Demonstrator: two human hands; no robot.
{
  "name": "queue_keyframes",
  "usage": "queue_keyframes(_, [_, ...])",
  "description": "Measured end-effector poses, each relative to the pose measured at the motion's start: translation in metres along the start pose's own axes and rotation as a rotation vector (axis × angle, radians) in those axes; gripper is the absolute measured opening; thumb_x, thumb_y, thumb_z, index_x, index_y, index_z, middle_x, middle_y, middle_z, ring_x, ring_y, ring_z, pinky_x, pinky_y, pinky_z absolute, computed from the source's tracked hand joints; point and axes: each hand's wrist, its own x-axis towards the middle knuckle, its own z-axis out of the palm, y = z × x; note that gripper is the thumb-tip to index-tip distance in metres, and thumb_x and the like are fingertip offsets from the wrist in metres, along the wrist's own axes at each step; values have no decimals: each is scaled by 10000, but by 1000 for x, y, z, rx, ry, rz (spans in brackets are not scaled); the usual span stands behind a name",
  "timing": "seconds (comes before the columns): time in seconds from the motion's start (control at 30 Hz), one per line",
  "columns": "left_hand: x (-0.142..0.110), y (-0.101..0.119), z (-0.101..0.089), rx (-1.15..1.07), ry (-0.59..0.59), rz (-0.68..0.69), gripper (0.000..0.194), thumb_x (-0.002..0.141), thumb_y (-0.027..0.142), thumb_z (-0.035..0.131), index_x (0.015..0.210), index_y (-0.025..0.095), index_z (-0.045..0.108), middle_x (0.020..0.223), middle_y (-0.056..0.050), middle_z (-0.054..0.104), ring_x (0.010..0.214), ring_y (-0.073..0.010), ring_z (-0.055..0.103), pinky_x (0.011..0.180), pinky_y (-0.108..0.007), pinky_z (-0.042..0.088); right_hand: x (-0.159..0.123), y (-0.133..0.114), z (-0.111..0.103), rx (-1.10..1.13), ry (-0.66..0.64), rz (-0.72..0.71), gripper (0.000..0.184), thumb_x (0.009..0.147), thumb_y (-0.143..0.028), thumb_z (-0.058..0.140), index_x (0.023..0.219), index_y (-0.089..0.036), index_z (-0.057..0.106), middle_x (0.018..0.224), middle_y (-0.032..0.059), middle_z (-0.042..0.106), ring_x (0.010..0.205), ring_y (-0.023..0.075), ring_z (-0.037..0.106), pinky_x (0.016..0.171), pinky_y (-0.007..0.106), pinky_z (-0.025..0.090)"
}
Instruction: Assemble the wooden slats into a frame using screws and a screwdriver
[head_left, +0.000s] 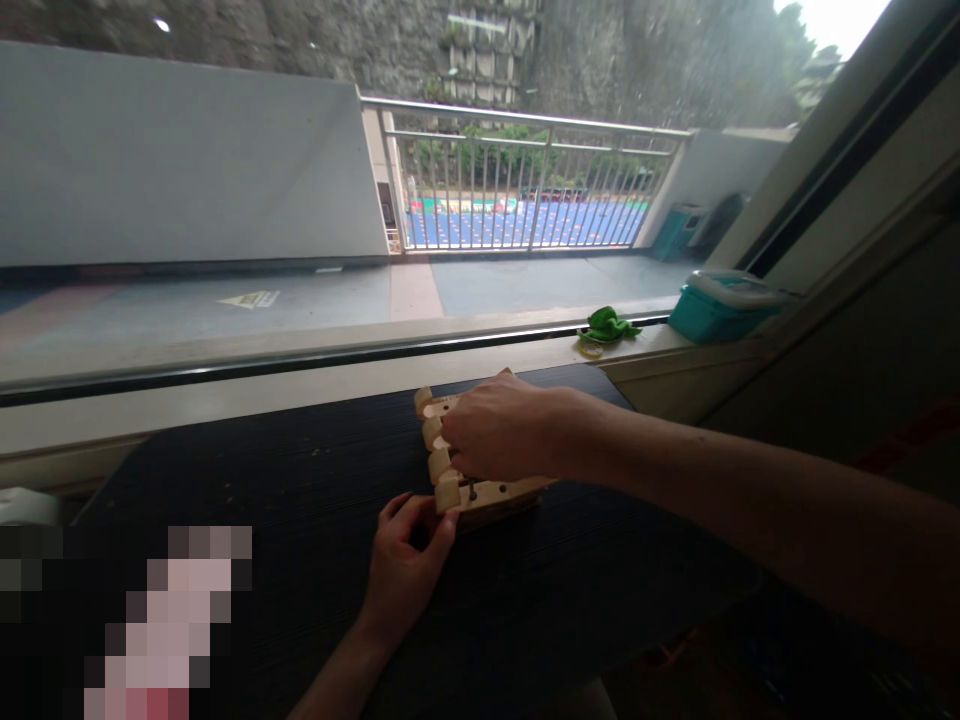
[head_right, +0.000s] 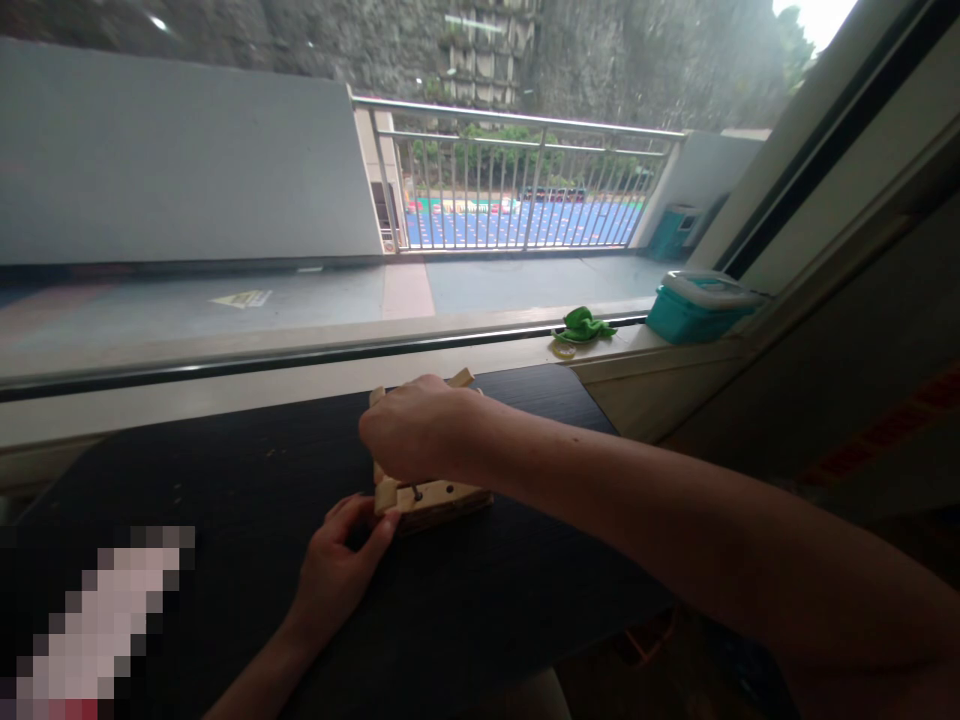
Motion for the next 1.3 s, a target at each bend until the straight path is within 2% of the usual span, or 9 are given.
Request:
queue_keyframes(0.17, [-1,-1,0,7,-1,4,267,748,450,535,663,202,585,636,1,581,745,-175,553,797,-316,457,-6,-1,-9,-1,-29,-38,242,739,-189,549,946,-139,662,854,107,666,786,185,594,649,269,421])
queue_keyframes(0.3, [-1,-2,1,11,2,-3,266,745,451,538,673,200,592,645,-1,587,753,-179,559,775,-308,462,-5,1,-7,-4,-35,-64,243,728,-146,537,933,-144,668,845,103,665,763,184,595,616,260,417])
queue_keyframes(0.47, [0,-3,1,15,-11,-3,260,751,446,534,676,203,590,636,2,577,754,-181,559,765,-311,465,-2,2,0,-4,1,-33,227,754,-204,540,913,-114,675,844,124,663,773,188,601,625,262,422])
queue_keyframes(0.63, [-1,-3,1,11,-9,8,266,753,450,528,683,201,592,648,2,586,730,-172,556,769,-312,465,-5,0,-2,9,-2,8,254,776,-283,538,897,-111,681,821,124,667,774,192,602,634,270,425])
queue_keyframes(0.87, [-1,-1,1,14,-5,-10,264,748,449,534,662,204,584,653,-1,594,775,-186,564,779,-315,460,-11,0,-10,11,-53,-40,244,740,-190,556,954,-144,665,877,89,665,743,164,584,622,253,411])
queue_keyframes(1.0, [-1,-2,1,16,-5,-8,261,749,445,533,670,203,591,651,-1,594,764,-183,564,784,-318,459,-9,2,-4,18,-16,-55,240,751,-166,527,946,-144,665,872,91,663,722,162,581,597,253,409])
queue_keyframes(1.1, [-1,-3,1,18,4,-2,263,744,451,537,677,204,599,650,-3,598,777,-187,566,776,-313,463,-6,4,0,28,15,-60,223,748,-181,541,920,-122,669,863,106,663,731,164,585,597,248,413])
queue_keyframes(1.3, [-1,-1,0,23,-6,-6,269,746,452,531,675,201,598,643,-2,592,747,-181,564,749,-305,469,-8,2,-2,49,-4,-11,244,767,-249,550,920,-101,669,875,119,665,753,168,592,625,254,424])
